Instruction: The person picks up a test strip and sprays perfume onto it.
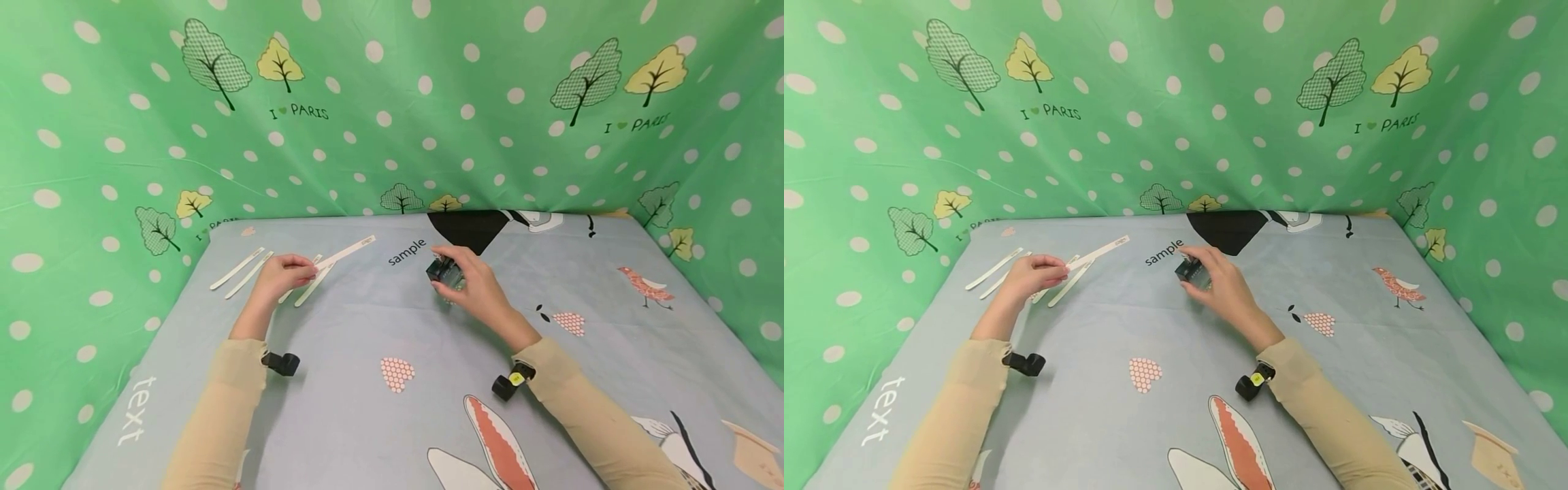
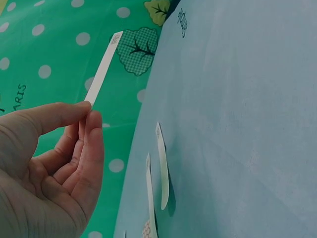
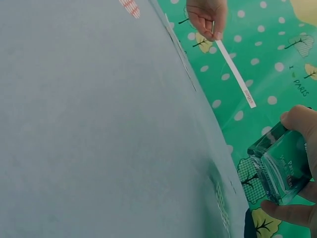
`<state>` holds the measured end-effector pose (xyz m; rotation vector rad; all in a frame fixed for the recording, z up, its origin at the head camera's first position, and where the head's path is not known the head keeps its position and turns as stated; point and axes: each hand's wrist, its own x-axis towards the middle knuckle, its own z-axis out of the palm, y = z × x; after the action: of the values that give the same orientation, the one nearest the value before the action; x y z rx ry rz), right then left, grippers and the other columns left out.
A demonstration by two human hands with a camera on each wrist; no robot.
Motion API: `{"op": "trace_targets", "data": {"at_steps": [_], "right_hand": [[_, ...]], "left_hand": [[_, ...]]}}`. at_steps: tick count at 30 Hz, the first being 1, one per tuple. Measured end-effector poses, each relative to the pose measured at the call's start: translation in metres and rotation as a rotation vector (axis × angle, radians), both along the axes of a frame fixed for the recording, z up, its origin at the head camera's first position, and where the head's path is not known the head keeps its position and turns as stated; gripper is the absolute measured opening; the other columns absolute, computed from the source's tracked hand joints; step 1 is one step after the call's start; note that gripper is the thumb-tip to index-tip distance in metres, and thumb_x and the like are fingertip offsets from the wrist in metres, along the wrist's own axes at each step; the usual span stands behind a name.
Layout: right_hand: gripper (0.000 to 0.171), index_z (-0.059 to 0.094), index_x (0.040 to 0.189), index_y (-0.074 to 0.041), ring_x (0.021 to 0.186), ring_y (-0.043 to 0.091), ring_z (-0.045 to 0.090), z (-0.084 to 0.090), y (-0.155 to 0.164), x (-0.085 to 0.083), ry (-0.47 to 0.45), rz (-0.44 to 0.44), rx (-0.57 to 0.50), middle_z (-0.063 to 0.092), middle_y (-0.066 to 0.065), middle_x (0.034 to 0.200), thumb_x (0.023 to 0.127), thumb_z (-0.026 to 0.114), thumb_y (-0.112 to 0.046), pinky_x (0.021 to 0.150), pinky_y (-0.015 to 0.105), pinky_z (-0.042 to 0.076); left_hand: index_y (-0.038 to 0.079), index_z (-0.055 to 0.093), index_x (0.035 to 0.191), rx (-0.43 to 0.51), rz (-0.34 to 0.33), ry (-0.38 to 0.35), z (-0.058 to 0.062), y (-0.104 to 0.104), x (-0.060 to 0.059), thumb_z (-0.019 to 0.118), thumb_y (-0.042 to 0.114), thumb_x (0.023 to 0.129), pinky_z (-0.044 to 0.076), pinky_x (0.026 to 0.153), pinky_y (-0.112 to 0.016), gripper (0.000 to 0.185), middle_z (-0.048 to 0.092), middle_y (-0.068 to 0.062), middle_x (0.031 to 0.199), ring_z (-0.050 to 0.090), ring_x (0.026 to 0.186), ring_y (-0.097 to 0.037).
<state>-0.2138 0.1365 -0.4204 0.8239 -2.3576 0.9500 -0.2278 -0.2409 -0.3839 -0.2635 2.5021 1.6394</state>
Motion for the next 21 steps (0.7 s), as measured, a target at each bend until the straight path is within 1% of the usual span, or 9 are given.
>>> {"op": "trace_targets", "data": {"at_steps": [5, 10, 12, 17, 21], "right_hand": [[0.063, 0.053, 0.138, -0.019, 0.118, 0.026, 0.06, -0.002, 0.002, 0.0, -0.001, 0.004, -0.002, 0.06, 0.008, 0.129, 0.083, 0.081, -0.015, 0.094, 0.045, 0.058], [0.062, 0.054, 0.137, -0.017, 0.118, 0.027, 0.061, -0.005, 0.002, -0.001, 0.012, 0.0, -0.008, 0.061, 0.009, 0.128, 0.082, 0.082, -0.015, 0.094, 0.045, 0.057], [0.062, 0.054, 0.137, -0.017, 0.118, 0.027, 0.061, -0.005, 0.002, -0.001, 0.018, 0.0, -0.008, 0.061, 0.009, 0.128, 0.082, 0.082, -0.014, 0.095, 0.045, 0.057], [0.062, 0.055, 0.136, -0.016, 0.118, 0.026, 0.061, -0.005, 0.002, -0.001, 0.029, 0.002, -0.009, 0.061, 0.008, 0.127, 0.081, 0.083, -0.014, 0.096, 0.045, 0.056], [0.063, 0.055, 0.136, -0.016, 0.118, 0.026, 0.061, -0.005, 0.001, -0.001, 0.037, 0.006, -0.007, 0.062, 0.008, 0.127, 0.08, 0.083, -0.013, 0.097, 0.045, 0.056]], "left_hand": [[-0.007, 0.063, 0.111, 0.001, 0.01, 0.004, -0.001, -0.004, 0.002, 0.071, 0.015, 0.091, 0.058, 0.072, -0.013, 0.031, 0.066, 0.017, 0.071, 0.066, 0.072, 0.003], [-0.008, 0.063, 0.114, -0.031, 0.021, -0.001, 0.0, -0.008, 0.004, 0.07, 0.016, 0.093, 0.06, 0.079, -0.02, 0.033, 0.066, 0.015, 0.073, 0.067, 0.075, 0.001], [-0.008, 0.062, 0.116, -0.029, 0.024, -0.009, 0.001, -0.011, 0.005, 0.069, 0.016, 0.093, 0.061, 0.08, -0.021, 0.034, 0.066, 0.016, 0.073, 0.068, 0.075, 0.002], [-0.008, 0.061, 0.116, -0.008, 0.032, -0.02, -0.001, -0.018, 0.006, 0.069, 0.017, 0.093, 0.059, 0.074, -0.015, 0.035, 0.065, 0.017, 0.071, 0.066, 0.073, 0.004], [-0.006, 0.062, 0.112, 0.004, 0.038, -0.02, -0.002, -0.025, 0.007, 0.07, 0.018, 0.093, 0.058, 0.071, -0.014, 0.032, 0.065, 0.018, 0.069, 0.066, 0.071, 0.005]]}}
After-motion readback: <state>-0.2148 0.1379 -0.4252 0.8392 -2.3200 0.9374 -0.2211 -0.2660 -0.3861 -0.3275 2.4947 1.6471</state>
